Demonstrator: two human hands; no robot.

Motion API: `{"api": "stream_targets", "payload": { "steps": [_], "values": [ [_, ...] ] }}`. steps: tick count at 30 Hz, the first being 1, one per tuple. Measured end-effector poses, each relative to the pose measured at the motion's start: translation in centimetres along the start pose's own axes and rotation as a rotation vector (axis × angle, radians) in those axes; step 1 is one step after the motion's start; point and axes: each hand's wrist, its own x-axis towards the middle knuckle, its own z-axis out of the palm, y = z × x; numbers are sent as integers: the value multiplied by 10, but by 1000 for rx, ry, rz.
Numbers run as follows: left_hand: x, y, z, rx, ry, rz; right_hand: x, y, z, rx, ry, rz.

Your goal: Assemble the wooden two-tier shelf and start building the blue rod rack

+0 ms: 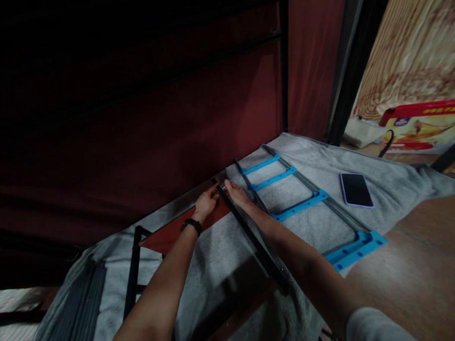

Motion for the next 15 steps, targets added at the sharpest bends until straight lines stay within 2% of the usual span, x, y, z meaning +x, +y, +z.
{"api": "stream_targets", "payload": {
  "steps": [3, 7, 15],
  "values": [
    [1, -1, 1, -21, 4, -3, -3, 1, 1, 110, -1, 26],
    [1, -3, 2, -25, 6, -7, -1, 0, 4, 135, 22, 0],
    [0, 1, -1, -13, -6, -12, 4, -1, 5, -12, 7, 22]
  ]
}}
